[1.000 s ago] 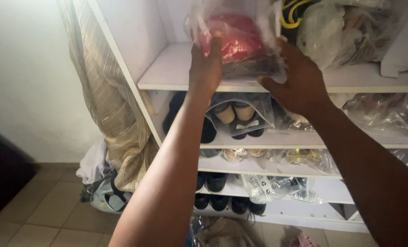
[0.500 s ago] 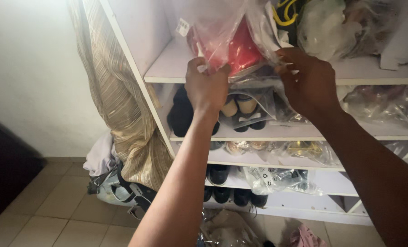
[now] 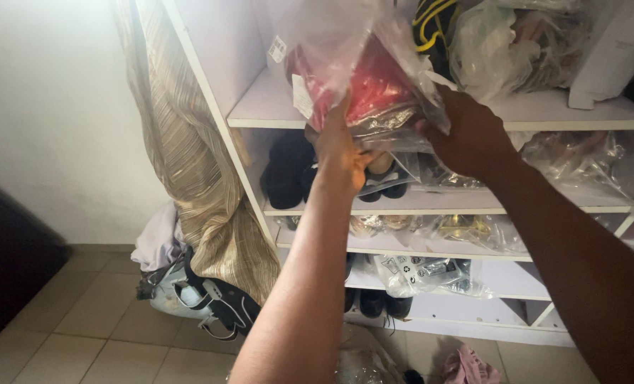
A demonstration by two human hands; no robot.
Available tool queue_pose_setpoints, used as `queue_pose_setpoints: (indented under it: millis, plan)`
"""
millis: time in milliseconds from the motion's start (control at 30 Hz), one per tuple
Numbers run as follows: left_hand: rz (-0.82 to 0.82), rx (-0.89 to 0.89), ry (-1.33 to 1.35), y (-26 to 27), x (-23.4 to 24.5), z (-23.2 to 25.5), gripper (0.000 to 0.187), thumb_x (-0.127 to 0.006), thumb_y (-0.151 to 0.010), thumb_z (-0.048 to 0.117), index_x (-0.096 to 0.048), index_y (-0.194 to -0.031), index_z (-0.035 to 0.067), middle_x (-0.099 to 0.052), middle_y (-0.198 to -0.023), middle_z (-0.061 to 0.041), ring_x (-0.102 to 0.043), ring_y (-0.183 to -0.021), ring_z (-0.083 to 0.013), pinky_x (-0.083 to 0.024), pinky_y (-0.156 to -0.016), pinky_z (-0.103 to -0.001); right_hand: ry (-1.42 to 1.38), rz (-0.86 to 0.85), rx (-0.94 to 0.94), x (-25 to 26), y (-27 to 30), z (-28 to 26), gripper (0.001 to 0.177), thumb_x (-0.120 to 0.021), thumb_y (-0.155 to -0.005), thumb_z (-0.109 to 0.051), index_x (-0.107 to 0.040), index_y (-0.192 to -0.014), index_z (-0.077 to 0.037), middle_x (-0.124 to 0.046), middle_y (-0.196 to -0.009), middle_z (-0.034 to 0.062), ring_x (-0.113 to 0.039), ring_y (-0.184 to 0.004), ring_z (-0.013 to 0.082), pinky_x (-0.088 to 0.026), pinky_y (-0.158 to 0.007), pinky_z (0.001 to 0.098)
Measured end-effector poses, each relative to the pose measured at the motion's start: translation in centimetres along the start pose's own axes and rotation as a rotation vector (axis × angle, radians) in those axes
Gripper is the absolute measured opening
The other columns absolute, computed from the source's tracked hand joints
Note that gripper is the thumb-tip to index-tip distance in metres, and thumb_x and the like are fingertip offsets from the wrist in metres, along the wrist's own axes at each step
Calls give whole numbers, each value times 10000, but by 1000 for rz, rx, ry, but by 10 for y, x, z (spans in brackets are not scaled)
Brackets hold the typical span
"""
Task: The person removes several plastic-wrapped items and a shoebox from a white shelf, then wipes the shelf surface with a pink cloth. The person also wipes a green handbag with the cloth and places it back on the shelf.
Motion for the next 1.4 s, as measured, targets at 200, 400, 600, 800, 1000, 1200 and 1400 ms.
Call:
queue_pose_setpoints:
  millis: [200,400,600,800,1000,1200,1400]
  plan:
    - [117,-72,59,-2,7,-8,817,-727,-766,172,-293,-1458,209,-526,-1316,-135,-694,-996,-315,-674,-752,-460,49,9,-67,-3,9,-9,500,-639,-983,-189,-553,-1453,-39,-694,-1173,280,-678,-1009,482,-526,-905,557]
    - [57,-30,-67,-8,36,-18,694,-713,-852,158,-419,-1478,107,-591,-1261,-235,-624,-959,-307,-579,-761,-433,24,55,23,11,28,-34,551,-625,-941,-100,-551,-1486,-72,-682,-1213,272,-668,-1032,478,-527,-910,554]
    - [-344,-199,236,11,69,-53,565,-668,-945,220,-505,-1422,-37,-598,-1344,-198,-601,-1228,-366,-481,-1052,-540,-28,72,-11,18,62,-59,586,-641,-921,-45,-540,-1498,-64,-641,-1300,269,-637,-1121,476,-518,-938,542]
    - [-597,-184,284,37,106,-88,673,-747,-921,306,-465,-1471,41,-566,-1435,-102,-581,-1292,-304,-471,-1095,-563,-183,134,-21,14,113,-79,593,-606,-901,14,-524,-1484,-57,-614,-1367,267,-648,-1182,460,-544,-956,491]
    - [-679,-285,316,79,148,-122,1153,-803,-757,713,-339,-1635,127,-547,-1456,-78,-556,-1389,-281,-444,-1194,-573,-354,104,-114,-8,173,-95,608,-620,-967,-2,-426,-1542,-42,-605,-1405,251,-673,-1240,379,-565,-1015,453]
    - [-526,-216,318,140,177,-155,1224,-813,-714,742,-307,-1632,109,-461,-1617,-56,-437,-1509,-265,-390,-1252,-509,-259,-37,-360,-33,242,-99,753,-692,-839,-4,-339,-1504,7,-620,-1262,275,-693,-1078,379,-581,-878,464]
    - [-321,-132,239,180,213,-194,1143,-815,-714,680,-291,-1600,181,-426,-1599,-9,-410,-1484,-255,-383,-1203,-541,-414,-318,-844,-52,303,-105,713,-696,-907,-85,-333,-1520,-65,-706,-1101,242,-743,-842,400,-596,-675,514]
Point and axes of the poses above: each hand's wrist, its own y-axis away from the middle knuckle, its own x-axis out of the back of the hand, z = x × y, the point moved 2 cm from there along -y, towards the middle knuckle
